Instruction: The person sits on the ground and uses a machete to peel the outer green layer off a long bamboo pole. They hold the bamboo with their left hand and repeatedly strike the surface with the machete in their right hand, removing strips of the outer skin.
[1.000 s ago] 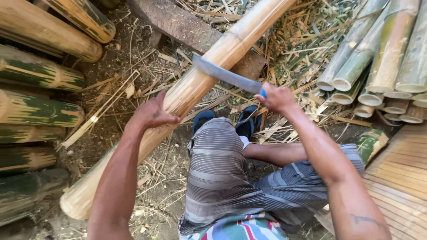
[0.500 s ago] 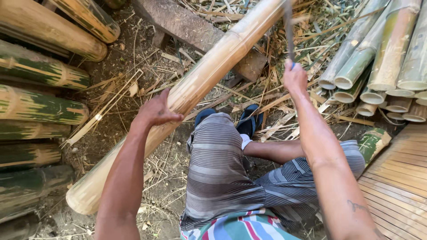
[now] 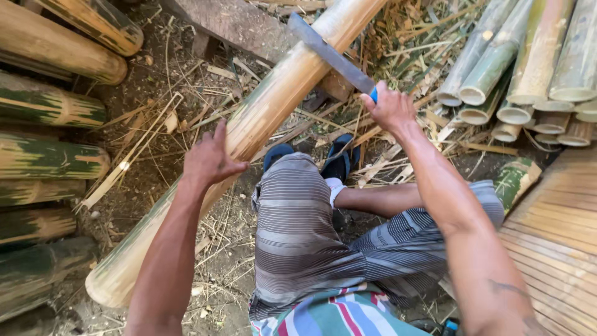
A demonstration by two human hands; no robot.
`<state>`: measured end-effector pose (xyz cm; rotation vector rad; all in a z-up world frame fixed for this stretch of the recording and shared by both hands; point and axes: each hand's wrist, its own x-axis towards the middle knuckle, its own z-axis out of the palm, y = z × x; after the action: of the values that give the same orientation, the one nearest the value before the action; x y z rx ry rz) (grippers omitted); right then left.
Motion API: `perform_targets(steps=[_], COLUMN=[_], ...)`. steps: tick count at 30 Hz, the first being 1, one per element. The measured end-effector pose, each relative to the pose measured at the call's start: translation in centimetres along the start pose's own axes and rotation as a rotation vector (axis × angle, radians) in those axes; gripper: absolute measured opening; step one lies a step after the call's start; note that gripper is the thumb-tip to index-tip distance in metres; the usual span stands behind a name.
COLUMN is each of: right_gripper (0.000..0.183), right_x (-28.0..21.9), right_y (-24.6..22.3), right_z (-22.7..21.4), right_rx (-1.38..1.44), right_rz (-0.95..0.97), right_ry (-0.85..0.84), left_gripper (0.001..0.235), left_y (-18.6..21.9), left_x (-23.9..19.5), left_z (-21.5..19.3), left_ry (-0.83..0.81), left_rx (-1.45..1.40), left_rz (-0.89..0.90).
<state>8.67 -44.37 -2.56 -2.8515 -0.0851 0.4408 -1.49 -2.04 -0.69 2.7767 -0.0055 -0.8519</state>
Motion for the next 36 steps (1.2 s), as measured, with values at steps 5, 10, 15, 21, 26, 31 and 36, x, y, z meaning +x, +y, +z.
perform_targets(steps=[5,10,15,21,26,31,36], right_gripper=[0.05,0.049,0.046,0.053,0.051,0.049,0.051], right_x=[-2.6,1.4,0.5,-5.4,-0.5,-1.3,1.3], right_y=[-1.0,3.8,0.0,-3.6,0.3,1.4,3.8], right_z=[3.4,1.1,0.3,1.9,-1.6,1.4,-1.5], right_rx=[-0.093,-0.073,0.072,-0.284,-0.051,-0.179,0.014], right_rz=[-0.207,0.027,0.02,-0.523,0.022,-0.202,0.175], right_ry=[-0.117,0.206,0.035,-0.039,-0.051,-0.08,0.082], left_gripper=[0.132,0.131,0.13,0.131,0.122,0.125,0.124], left_y=[-0.3,-0.4,0.2,1.5,2.6,2.4,2.8], left_x=[0.2,1.2,0.1,-0.9,-0.7,-1.2,-1.9], left_z=[-0.2,0.6,0.1,1.2,-0.3,-0.4,-0.3], left_ry=[-0.041,-0.018,-0.057,0.172,0.034,0.111,0.001], left_rx=[0.017,0.019,0.047,0.132,0.052,0.082,0.033], left_rz=[-0.011,-0.006,-0.047,0.033,-0.067,-0.018,-0.096])
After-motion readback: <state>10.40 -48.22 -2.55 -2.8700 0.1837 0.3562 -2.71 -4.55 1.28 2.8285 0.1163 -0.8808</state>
